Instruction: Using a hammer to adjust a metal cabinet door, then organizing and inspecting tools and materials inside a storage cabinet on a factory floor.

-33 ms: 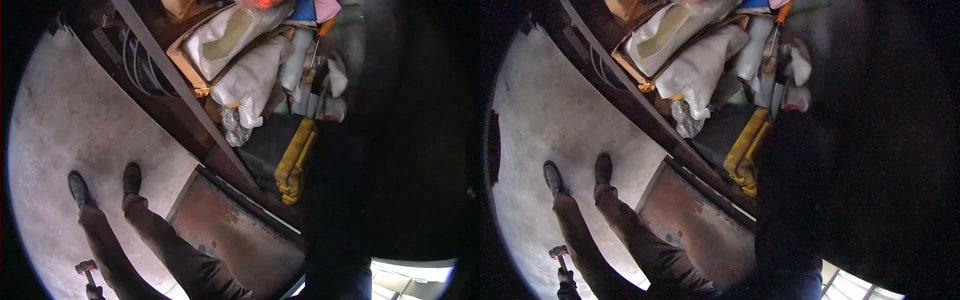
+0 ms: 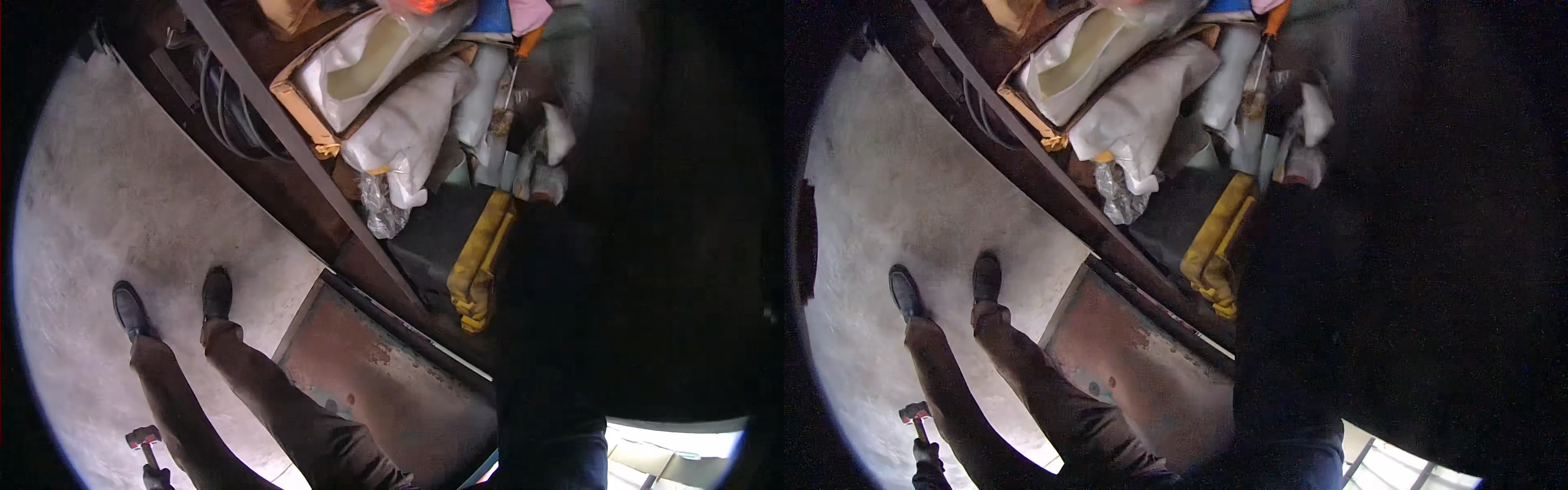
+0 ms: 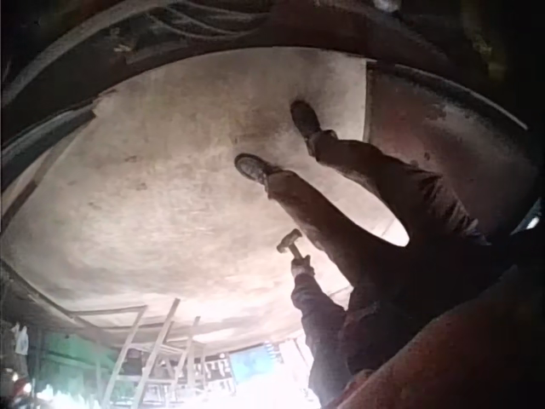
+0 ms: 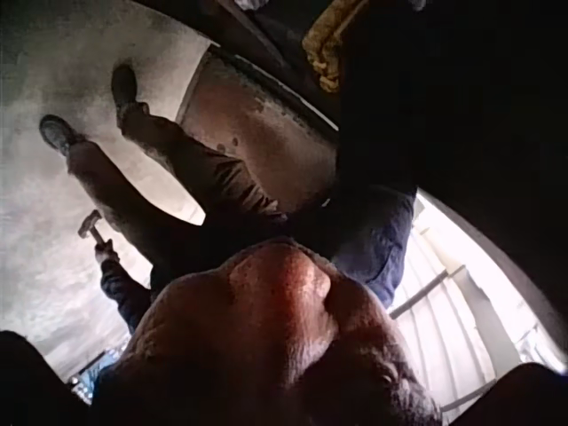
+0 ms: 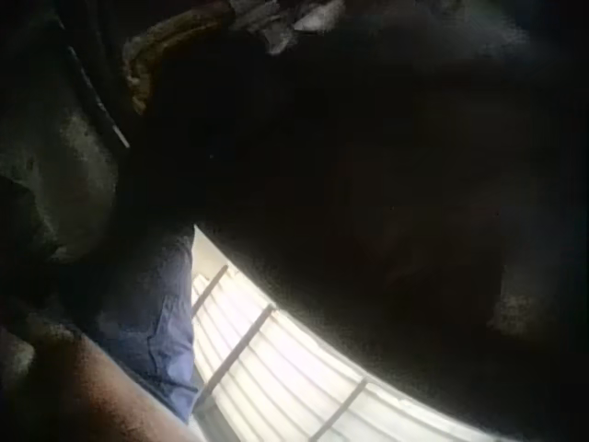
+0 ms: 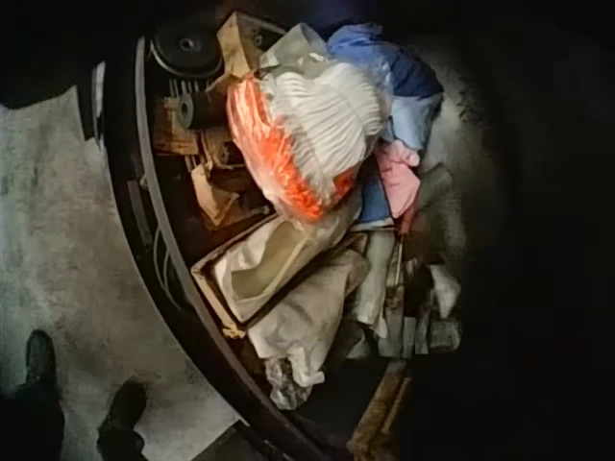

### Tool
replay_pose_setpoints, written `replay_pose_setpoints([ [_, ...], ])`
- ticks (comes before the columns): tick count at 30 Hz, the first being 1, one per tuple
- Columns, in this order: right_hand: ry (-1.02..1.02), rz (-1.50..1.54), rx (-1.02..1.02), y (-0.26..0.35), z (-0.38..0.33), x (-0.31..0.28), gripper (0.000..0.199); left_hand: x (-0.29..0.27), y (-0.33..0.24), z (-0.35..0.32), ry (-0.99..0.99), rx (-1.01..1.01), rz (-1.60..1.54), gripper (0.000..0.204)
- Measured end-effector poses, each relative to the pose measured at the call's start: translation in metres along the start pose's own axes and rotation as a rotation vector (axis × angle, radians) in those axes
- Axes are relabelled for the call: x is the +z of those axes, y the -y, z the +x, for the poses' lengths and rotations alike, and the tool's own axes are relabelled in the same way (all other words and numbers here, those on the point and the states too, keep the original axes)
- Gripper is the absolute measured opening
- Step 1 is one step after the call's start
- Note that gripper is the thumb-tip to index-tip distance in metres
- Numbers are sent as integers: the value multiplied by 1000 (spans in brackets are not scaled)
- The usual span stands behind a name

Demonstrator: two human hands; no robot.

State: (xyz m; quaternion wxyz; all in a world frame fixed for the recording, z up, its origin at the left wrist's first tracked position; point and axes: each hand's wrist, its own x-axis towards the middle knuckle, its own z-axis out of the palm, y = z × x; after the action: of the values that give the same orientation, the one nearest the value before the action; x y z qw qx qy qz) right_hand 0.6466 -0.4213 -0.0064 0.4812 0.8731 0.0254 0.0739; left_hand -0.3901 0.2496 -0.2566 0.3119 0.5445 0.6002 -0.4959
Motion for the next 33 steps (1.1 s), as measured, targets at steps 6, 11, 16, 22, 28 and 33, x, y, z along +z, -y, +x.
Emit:
replay_pose_setpoints([
  [6, -251, -100, 174, -134, -63, 64, 43, 10, -28, 28, 46, 218, 30, 25],
  [11, 141, -11, 125, -46, -114, 13, 43, -33, -40, -48, -67, 75, -109, 27],
  [16, -256, 190, 325, -60, -144, -11, 41, -53, -51, -32, -7, 104, -209, 30],
  [22, -288, 308, 429, -47, -165, -17, 42, -59, -28, -22, -53, 105, -126, 29],
  [28, -190, 319, 369, -56, -155, -15, 43, -62, -9, -30, 12, 28, -107, 29],
  [33, 27, 423, 53, -56, -126, -8, 44, -51, 0, -22, 10, 58, 29, 30],
])
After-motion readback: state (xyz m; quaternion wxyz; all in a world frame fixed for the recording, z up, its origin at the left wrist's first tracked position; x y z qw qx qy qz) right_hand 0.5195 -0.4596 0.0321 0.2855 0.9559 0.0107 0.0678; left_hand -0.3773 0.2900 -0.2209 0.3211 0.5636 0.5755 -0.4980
